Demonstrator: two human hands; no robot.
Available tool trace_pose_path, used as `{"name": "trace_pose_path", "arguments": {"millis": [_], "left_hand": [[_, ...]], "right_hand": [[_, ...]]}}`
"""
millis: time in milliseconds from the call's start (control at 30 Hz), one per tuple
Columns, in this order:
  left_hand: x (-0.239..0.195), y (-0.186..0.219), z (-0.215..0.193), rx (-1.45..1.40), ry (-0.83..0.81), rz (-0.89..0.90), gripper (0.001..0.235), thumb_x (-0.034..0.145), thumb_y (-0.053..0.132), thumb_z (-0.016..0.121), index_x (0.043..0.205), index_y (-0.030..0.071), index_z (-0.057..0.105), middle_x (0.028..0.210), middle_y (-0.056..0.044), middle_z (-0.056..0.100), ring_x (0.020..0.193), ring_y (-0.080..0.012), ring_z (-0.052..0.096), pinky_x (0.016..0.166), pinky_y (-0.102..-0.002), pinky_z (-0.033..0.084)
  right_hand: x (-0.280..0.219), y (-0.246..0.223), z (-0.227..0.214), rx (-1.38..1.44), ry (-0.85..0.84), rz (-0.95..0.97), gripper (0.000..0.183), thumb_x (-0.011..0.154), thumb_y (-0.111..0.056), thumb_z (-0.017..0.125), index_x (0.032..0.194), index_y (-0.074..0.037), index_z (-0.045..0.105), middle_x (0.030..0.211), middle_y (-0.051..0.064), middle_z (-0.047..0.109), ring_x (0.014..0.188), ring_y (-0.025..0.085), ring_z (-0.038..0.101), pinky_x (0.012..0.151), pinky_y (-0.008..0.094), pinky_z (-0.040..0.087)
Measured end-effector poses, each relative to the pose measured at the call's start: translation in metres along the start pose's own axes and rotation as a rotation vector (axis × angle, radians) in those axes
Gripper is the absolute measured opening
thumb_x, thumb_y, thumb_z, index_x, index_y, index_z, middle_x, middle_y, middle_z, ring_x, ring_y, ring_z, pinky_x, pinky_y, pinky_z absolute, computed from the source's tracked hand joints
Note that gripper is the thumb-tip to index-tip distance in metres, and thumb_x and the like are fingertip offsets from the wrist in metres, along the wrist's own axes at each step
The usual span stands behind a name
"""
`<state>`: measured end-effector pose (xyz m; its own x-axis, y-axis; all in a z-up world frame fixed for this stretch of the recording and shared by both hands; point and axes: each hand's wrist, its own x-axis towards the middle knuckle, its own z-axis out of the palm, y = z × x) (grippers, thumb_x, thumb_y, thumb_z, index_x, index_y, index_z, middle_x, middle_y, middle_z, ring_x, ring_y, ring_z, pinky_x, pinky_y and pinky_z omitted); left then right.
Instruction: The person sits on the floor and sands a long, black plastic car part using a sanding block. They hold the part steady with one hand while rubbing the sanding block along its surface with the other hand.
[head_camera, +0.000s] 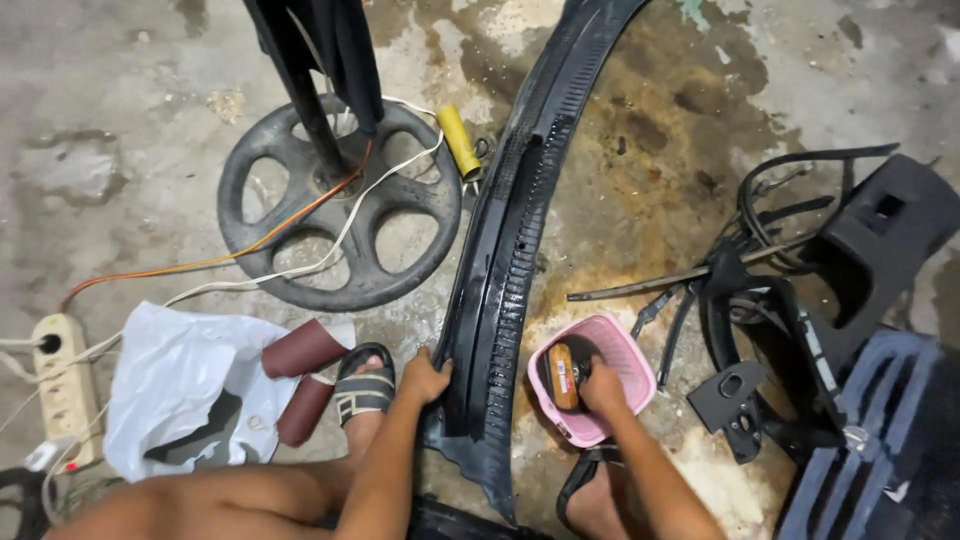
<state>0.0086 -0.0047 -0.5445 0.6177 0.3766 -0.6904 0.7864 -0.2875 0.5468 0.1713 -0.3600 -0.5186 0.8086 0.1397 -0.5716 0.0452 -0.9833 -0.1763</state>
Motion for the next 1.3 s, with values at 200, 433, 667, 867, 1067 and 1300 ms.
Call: {"name": "trace_pose_path", "arguments": {"millis": [200,433,667,867,1067,1300], "left_hand": [[0.001,0.0,0.003,-0.062,-0.134,0.039,0.062,0.099,0.048,0.054,0.143,0.004,0.057,0.143,-0.023,0.061,0.138,-0.0377,0.055,0.114,-0.048,0.048],[-0.027,0.051,-0.008,-0.36,-0.246,0.009,0.093,0.091,0.083,0.056,0.146,0.008,0.058,0.147,-0.022,0.058,0.143,-0.0386,0.048,0.118,-0.053,0.037],[-0.007,0.018,-0.002,-0.467,-0.09,-0.014,0.066,0.1,0.062,0.051,0.092,0.003,0.079,0.09,-0.021,0.076,0.094,-0.0338,0.072,0.081,-0.045,0.056],[-0.026,0.025,-0.034,-0.356,-0.03,0.056,0.07,0.1,0.061,0.048,0.074,0.001,0.074,0.077,-0.02,0.074,0.081,-0.0309,0.072,0.074,-0.042,0.052],[-0.046,0.044,-0.048,-0.253,-0.062,0.098,0.069,0.1,0.061,0.043,0.073,0.003,0.07,0.073,-0.017,0.072,0.074,-0.0304,0.069,0.069,-0.042,0.047],[-0.065,0.045,-0.05,-0.389,-0.071,0.138,0.062,0.104,0.05,0.048,0.063,0.008,0.067,0.058,-0.01,0.063,0.06,-0.0249,0.065,0.056,-0.036,0.051]], "right_hand": [[0.001,0.026,0.015,0.244,0.078,0.092,0.045,0.086,-0.035,0.073,0.123,-0.009,0.07,0.119,0.028,0.072,0.12,0.047,0.066,0.101,0.054,0.055],[-0.055,-0.046,-0.051,0.308,0.259,0.25,0.061,0.084,-0.04,0.078,0.133,-0.004,0.069,0.125,0.023,0.072,0.124,0.04,0.065,0.104,0.05,0.054],[-0.138,-0.171,-0.019,0.515,0.408,-0.045,0.032,0.081,-0.025,0.082,0.106,-0.007,0.076,0.083,0.019,0.072,0.083,0.036,0.071,0.073,0.044,0.057],[-0.18,-0.209,0.034,0.324,0.324,-0.208,0.02,0.082,-0.024,0.077,0.097,-0.01,0.077,0.085,0.016,0.073,0.085,0.037,0.073,0.075,0.043,0.058],[-0.196,-0.227,0.042,0.385,0.302,-0.241,0.017,0.088,-0.019,0.068,0.092,-0.007,0.079,0.083,0.01,0.079,0.077,0.029,0.074,0.071,0.039,0.054],[-0.102,-0.249,0.009,0.506,0.531,-0.209,0.024,0.09,-0.017,0.075,0.101,0.004,0.08,0.091,0.027,0.077,0.094,0.044,0.074,0.079,0.05,0.06]]}}
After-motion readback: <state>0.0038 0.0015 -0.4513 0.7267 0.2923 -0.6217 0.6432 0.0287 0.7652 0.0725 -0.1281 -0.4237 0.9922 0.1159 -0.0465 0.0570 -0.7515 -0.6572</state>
